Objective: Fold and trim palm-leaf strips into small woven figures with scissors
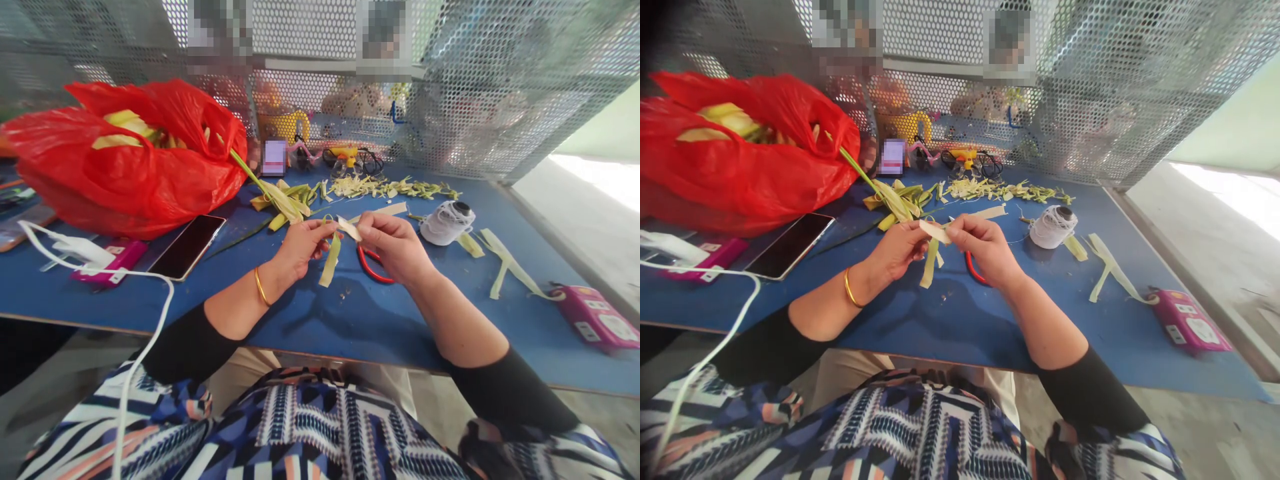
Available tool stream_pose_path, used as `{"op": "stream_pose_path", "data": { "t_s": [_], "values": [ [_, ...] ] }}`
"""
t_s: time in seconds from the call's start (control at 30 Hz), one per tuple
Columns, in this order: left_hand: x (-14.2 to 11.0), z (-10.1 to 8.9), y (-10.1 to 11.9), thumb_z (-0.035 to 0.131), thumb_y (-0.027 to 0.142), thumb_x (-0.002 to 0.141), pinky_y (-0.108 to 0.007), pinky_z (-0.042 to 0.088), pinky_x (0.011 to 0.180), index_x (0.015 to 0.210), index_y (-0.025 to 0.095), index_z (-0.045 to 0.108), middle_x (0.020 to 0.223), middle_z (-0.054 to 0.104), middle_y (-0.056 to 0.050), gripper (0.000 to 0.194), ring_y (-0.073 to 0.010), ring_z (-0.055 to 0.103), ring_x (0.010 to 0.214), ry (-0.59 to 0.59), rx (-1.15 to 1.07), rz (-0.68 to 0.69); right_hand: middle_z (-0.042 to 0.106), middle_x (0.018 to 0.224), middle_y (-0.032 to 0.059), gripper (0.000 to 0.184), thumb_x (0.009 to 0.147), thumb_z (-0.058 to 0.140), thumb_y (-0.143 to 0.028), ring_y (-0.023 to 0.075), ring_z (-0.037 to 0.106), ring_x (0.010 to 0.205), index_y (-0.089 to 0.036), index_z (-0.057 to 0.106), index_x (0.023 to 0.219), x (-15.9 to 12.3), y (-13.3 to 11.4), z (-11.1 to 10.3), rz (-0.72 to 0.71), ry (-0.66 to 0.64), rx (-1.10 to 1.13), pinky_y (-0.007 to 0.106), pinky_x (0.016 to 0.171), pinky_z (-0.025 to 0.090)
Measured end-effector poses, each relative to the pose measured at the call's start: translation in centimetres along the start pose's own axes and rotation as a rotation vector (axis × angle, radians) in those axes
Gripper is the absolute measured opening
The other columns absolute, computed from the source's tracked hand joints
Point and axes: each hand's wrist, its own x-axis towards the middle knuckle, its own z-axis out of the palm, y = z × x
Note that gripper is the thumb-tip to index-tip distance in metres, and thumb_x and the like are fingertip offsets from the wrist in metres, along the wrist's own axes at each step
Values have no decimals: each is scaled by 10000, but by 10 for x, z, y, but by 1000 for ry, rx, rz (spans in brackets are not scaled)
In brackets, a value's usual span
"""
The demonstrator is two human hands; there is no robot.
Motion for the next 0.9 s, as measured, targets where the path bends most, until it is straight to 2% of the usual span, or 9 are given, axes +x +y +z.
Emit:
{"op": "stream_pose_path", "data": {
  "t_s": [0.07,0.13,0.3,0.5,0.67,0.77,0.9],
  "values": [
    [-1,0,1,792,261,717,-184,256,378,696,145,673,636,660,2,167,-27,427,410,-11,45,9,560,751,11,349,770,734,-521,152,510,728,-227,593,645,1,1,-1,-120,115,-96,310,685,451],
    [-2,1,2,795,275,725,-186,262,380,708,145,679,656,686,-15,175,-31,436,409,-21,82,8,619,858,32,303,794,714,-475,173,550,824,-231,595,658,3,2,-1,-156,164,-173,330,766,465],
    [-5,3,3,750,225,760,-180,274,377,716,139,693,654,690,-16,112,-35,453,404,-18,123,40,648,767,25,253,824,635,-331,156,564,729,-226,506,634,2,7,3,-152,198,-380,319,729,452],
    [-6,4,5,763,237,758,-186,278,380,656,145,684,524,602,17,158,-44,434,393,-9,169,70,704,808,28,167,752,549,-173,174,615,779,-226,452,627,0,8,3,-192,56,-534,319,767,434],
    [-8,6,6,820,292,706,-184,272,368,627,144,668,521,599,21,227,-41,436,387,-19,202,96,687,796,29,167,727,525,-152,177,606,777,-226,433,608,0,9,0,-199,35,-597,313,759,419],
    [-9,7,6,755,212,740,-181,276,367,631,138,670,536,616,20,157,-42,449,383,-5,247,107,676,787,35,157,723,508,-161,176,604,757,-225,429,603,0,9,0,-215,43,-677,314,745,410],
    [-9,8,4,650,117,770,-175,287,371,655,141,684,461,560,51,123,-49,442,363,16,319,124,664,750,28,153,715,508,-150,173,605,736,-220,421,609,0,7,1,-284,23,-859,320,759,388]
  ]
}}
